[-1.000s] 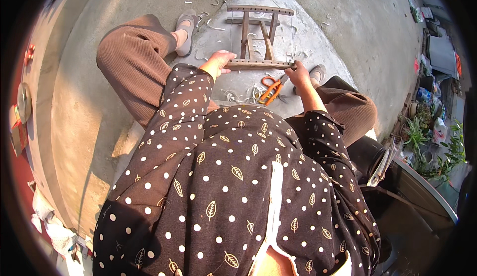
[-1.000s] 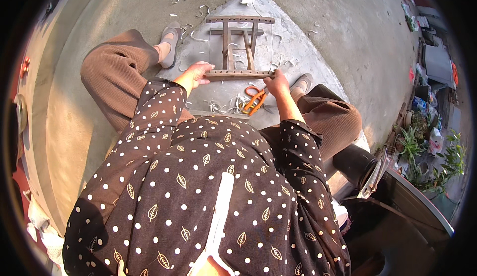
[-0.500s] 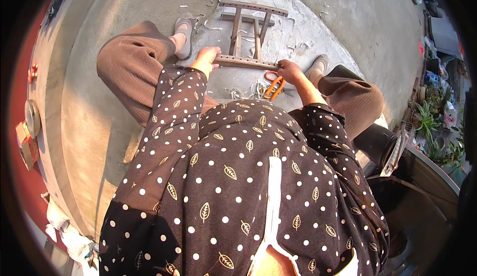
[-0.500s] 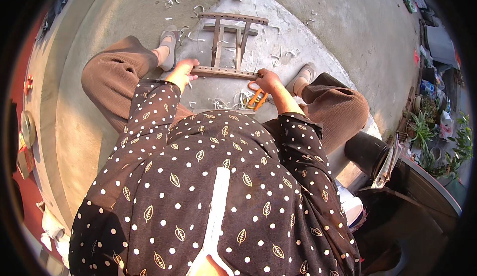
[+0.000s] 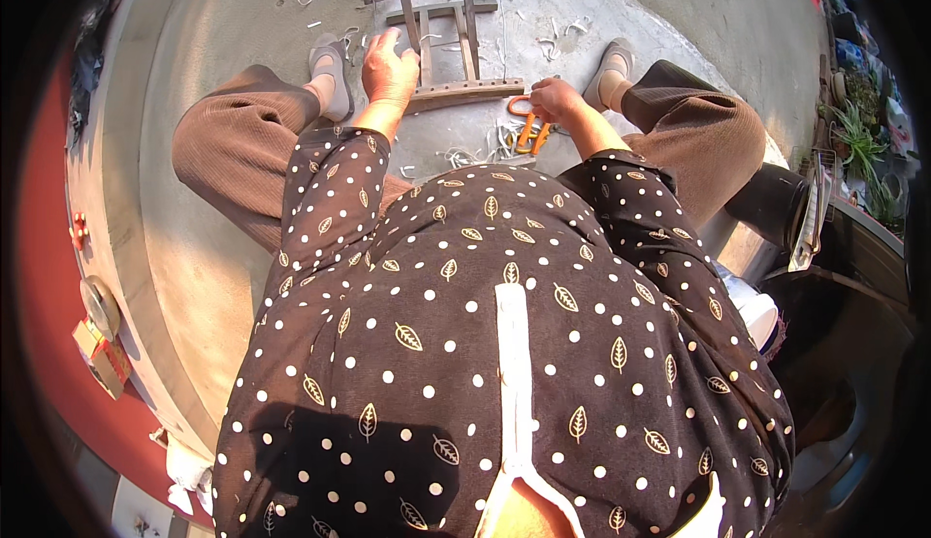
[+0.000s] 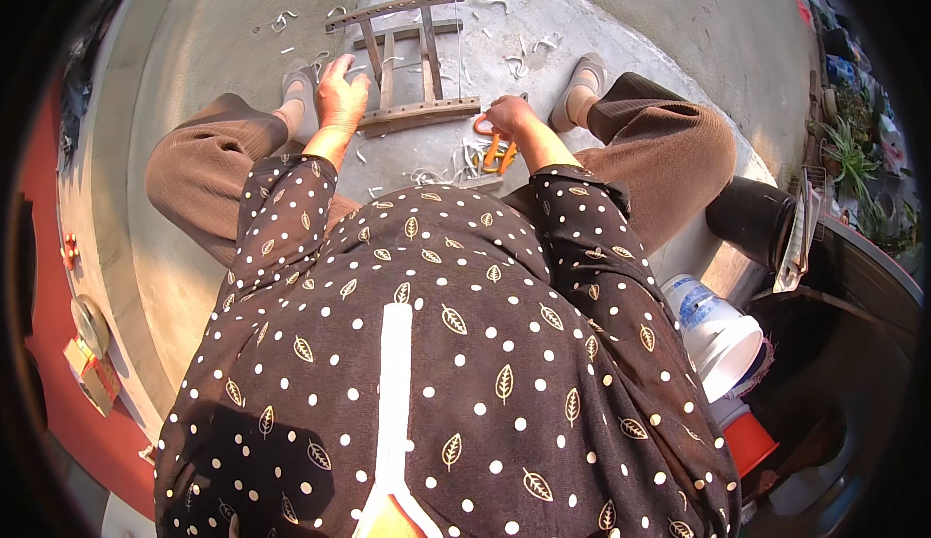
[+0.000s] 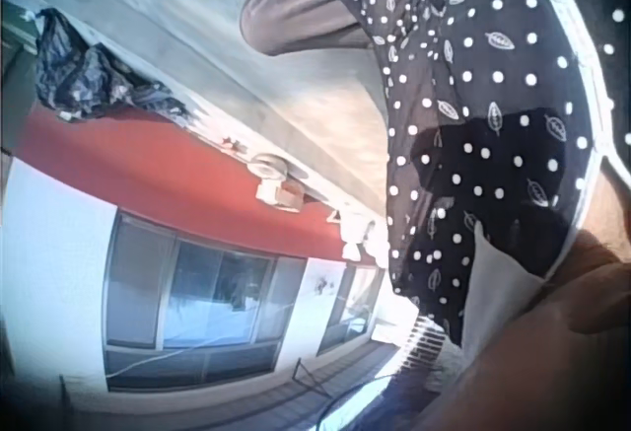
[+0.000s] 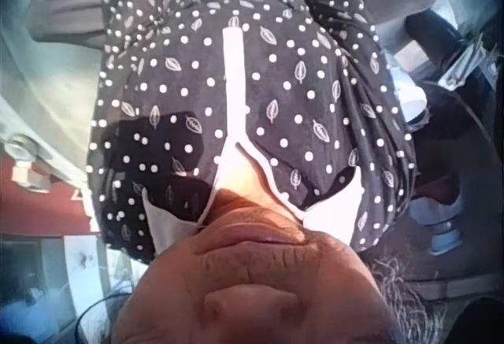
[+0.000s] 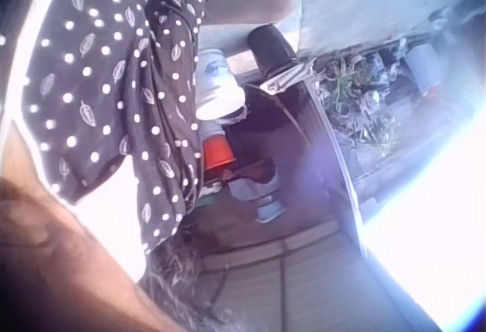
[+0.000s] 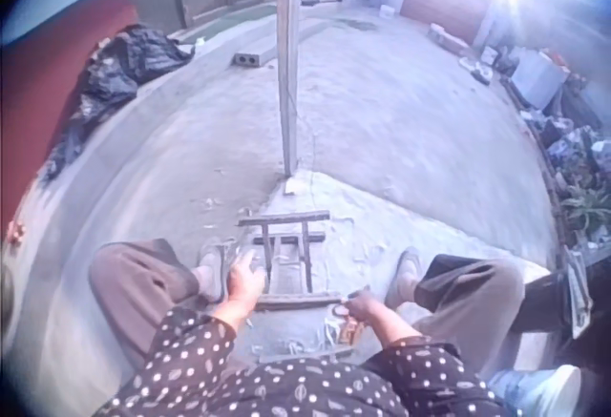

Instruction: The person is assembling a small wooden frame by threading wire through pre-drilled holes. They use pliers to cut and bend the wire, securing the wooden pieces together. The person adjusts the frame and tightens the wire to ensure stability.

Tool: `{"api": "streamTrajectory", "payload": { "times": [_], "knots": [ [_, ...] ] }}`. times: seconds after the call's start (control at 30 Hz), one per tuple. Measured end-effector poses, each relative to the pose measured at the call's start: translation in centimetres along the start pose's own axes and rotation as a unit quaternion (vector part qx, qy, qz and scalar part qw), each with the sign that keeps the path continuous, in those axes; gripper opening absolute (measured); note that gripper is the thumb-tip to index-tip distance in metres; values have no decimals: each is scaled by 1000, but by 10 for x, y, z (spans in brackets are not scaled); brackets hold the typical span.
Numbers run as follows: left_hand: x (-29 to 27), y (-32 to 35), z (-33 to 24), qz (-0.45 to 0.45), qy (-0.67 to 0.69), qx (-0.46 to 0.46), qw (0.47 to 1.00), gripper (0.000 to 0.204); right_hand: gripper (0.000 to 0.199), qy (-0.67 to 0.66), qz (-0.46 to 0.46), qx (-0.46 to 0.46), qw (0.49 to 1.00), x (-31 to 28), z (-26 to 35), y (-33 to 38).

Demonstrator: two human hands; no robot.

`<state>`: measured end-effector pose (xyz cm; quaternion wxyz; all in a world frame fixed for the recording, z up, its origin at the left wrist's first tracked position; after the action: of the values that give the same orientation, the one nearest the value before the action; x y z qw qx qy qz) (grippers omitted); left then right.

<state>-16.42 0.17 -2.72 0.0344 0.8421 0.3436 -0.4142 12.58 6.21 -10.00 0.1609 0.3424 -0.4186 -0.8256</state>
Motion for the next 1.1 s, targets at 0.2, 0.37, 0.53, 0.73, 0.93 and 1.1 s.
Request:
{"api": "streamTrajectory", "payload": {
  "times": [0.2, 0.37, 0.53, 0.73, 0.93, 1.1],
  "knots": [
    [37, 36, -47, 239, 86, 46, 966, 46, 9, -48, 30, 89, 994, 18, -4, 5],
    [43, 45, -66, 350, -45, 138, 926, 54, 13, -68, 33, 100, 992, 27, 0, 14],
    [47, 53, -76, 364, -128, 200, 901, 44, 17, -53, 94, 41, 993, 39, 8, 23],
    [49, 51, -67, 393, -155, 220, 879, 26, 19, -117, 134, 36, 983, 41, 17, 34],
    [36, 17, -72, 430, -70, 126, 891, 34, 19, -196, 151, -36, 968, 27, 42, 47],
    [15, -30, -92, 477, -15, 86, 874, 42, 26, -217, 160, -155, 950, 4, 78, 67]
  ]
}}
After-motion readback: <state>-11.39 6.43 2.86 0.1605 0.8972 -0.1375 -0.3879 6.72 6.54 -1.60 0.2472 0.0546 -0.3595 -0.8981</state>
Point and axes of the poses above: each hand's wrist, its own y-axis away from the middle knuckle, its own x-axis out of the palm, z = x × y, the point moved 3 cm from there along -y, towards the middle knuckle, and after that the axes turned 12 degrees about -z, right-handed, at the moved point
